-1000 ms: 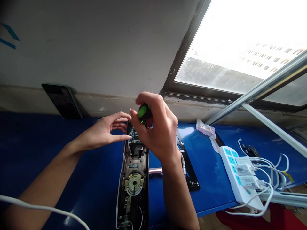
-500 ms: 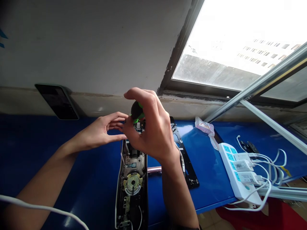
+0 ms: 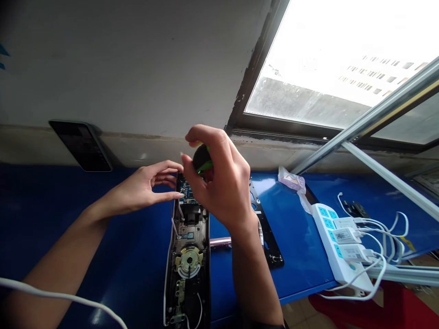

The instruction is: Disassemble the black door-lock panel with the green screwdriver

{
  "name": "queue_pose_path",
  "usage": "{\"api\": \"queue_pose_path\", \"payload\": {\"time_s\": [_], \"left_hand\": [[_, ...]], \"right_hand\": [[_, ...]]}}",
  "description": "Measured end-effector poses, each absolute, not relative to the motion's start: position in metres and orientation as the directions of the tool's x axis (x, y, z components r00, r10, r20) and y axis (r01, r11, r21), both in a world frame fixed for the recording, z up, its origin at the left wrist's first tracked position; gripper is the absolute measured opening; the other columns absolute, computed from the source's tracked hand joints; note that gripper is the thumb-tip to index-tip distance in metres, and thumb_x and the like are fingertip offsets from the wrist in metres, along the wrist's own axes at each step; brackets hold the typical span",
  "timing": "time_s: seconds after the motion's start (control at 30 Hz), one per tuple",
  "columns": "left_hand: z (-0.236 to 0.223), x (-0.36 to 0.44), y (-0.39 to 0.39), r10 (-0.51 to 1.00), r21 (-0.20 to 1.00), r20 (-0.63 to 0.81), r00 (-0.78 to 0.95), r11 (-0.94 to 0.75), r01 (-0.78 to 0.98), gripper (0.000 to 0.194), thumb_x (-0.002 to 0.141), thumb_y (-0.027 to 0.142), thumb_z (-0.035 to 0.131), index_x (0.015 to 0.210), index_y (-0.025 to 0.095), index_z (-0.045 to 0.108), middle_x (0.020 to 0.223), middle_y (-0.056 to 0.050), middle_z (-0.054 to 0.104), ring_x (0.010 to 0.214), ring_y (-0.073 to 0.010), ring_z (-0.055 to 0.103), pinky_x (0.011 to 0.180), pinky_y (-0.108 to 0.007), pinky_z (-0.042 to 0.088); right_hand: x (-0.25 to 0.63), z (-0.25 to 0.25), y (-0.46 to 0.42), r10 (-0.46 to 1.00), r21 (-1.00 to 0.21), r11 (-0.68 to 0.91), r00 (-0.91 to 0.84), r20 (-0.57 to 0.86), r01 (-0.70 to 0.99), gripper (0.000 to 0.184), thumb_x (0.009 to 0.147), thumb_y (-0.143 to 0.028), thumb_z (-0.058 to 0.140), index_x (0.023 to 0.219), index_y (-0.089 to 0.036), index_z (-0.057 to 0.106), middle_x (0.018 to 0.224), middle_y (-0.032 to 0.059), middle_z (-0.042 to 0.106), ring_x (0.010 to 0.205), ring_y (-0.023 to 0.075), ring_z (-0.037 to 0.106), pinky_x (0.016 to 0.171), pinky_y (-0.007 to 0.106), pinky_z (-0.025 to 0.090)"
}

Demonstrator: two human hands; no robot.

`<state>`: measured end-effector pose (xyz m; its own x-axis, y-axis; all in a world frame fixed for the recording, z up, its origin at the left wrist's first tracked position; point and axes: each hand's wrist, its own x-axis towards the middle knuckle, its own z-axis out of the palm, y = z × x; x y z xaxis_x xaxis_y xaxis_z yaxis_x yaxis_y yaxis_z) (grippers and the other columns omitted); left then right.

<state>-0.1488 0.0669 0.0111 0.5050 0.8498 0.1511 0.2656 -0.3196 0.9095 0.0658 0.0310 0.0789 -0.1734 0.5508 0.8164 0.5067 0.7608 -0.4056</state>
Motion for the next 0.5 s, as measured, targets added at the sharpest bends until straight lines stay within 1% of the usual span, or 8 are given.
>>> {"api": "queue_pose_path", "payload": {"time_s": [0.1, 0.13, 0.27, 0.3, 0.37, 0.43, 0.5], "left_hand": [[0.0119, -0.1488, 0.0669, 0.845, 0.909, 0.148, 0.514, -0.321, 0.265, 0.052, 0.082, 0.039, 0.085, 0.129, 0.029, 0.063, 0.132, -0.004, 0.069, 0.116, -0.0249, 0.070, 0.109, -0.046, 0.057], [0.0119, -0.1489, 0.0670, 0.845, 0.911, 0.146, 0.515, -0.318, 0.262, 0.053, 0.082, 0.040, 0.085, 0.129, 0.030, 0.063, 0.132, -0.004, 0.069, 0.115, -0.0246, 0.070, 0.108, -0.046, 0.057], [0.0109, -0.1496, 0.0675, 0.849, 0.911, 0.146, 0.508, -0.316, 0.265, 0.054, 0.082, 0.041, 0.085, 0.129, 0.029, 0.063, 0.132, -0.005, 0.070, 0.113, -0.0250, 0.071, 0.108, -0.047, 0.058], [0.0106, -0.1497, 0.0676, 0.849, 0.909, 0.147, 0.508, -0.318, 0.269, 0.054, 0.081, 0.042, 0.085, 0.129, 0.029, 0.063, 0.132, -0.005, 0.070, 0.113, -0.0252, 0.071, 0.108, -0.047, 0.057], [0.0103, -0.1499, 0.0677, 0.847, 0.907, 0.151, 0.510, -0.324, 0.270, 0.054, 0.081, 0.042, 0.085, 0.129, 0.029, 0.064, 0.132, -0.005, 0.070, 0.114, -0.0253, 0.071, 0.108, -0.047, 0.057], [0.0101, -0.1499, 0.0677, 0.844, 0.911, 0.148, 0.515, -0.320, 0.262, 0.054, 0.081, 0.041, 0.085, 0.129, 0.029, 0.064, 0.133, -0.005, 0.069, 0.114, -0.0247, 0.070, 0.108, -0.046, 0.057], [0.0099, -0.1498, 0.0676, 0.844, 0.915, 0.145, 0.516, -0.314, 0.255, 0.054, 0.082, 0.041, 0.086, 0.129, 0.030, 0.063, 0.133, -0.004, 0.069, 0.113, -0.0240, 0.071, 0.107, -0.045, 0.057]], "right_hand": [[0.0664, 0.0801, 0.0296, 0.564, -0.429, 0.773, -0.197, 0.802, 0.467, 0.047, 0.087, -0.013, 0.068, 0.125, -0.034, 0.052, 0.124, 0.0015, 0.066, 0.068, 0.0151, 0.062, 0.066, 0.038, 0.062], [0.0666, 0.0805, 0.0295, 0.562, -0.423, 0.773, -0.203, 0.802, 0.472, 0.047, 0.086, -0.014, 0.069, 0.126, -0.034, 0.052, 0.124, 0.0018, 0.066, 0.070, 0.0157, 0.063, 0.068, 0.038, 0.063], [0.0674, 0.0809, 0.0305, 0.521, -0.363, 0.765, -0.178, 0.835, 0.532, 0.036, 0.089, -0.019, 0.071, 0.119, -0.033, 0.056, 0.112, 0.0004, 0.069, 0.076, 0.0186, 0.068, 0.071, 0.039, 0.066], [0.0675, 0.0812, 0.0304, 0.524, -0.370, 0.763, -0.173, 0.834, 0.530, 0.037, 0.089, -0.018, 0.070, 0.119, -0.034, 0.055, 0.113, 0.0004, 0.069, 0.079, 0.0197, 0.069, 0.073, 0.040, 0.066], [0.0676, 0.0820, 0.0294, 0.554, -0.404, 0.760, -0.181, 0.813, 0.509, 0.043, 0.088, -0.016, 0.068, 0.122, -0.037, 0.054, 0.121, 0.0008, 0.068, 0.081, 0.0207, 0.070, 0.073, 0.042, 0.067], [0.0678, 0.0826, 0.0284, 0.578, -0.426, 0.755, -0.199, 0.792, 0.499, 0.049, 0.085, -0.015, 0.070, 0.125, -0.039, 0.053, 0.126, 0.0008, 0.067, 0.077, 0.0198, 0.068, 0.072, 0.042, 0.066], [0.0679, 0.0825, 0.0283, 0.566, -0.409, 0.760, -0.205, 0.798, 0.505, 0.047, 0.085, -0.015, 0.072, 0.123, -0.037, 0.055, 0.120, 0.0003, 0.068, 0.071, 0.0174, 0.065, 0.072, 0.041, 0.066]]}}
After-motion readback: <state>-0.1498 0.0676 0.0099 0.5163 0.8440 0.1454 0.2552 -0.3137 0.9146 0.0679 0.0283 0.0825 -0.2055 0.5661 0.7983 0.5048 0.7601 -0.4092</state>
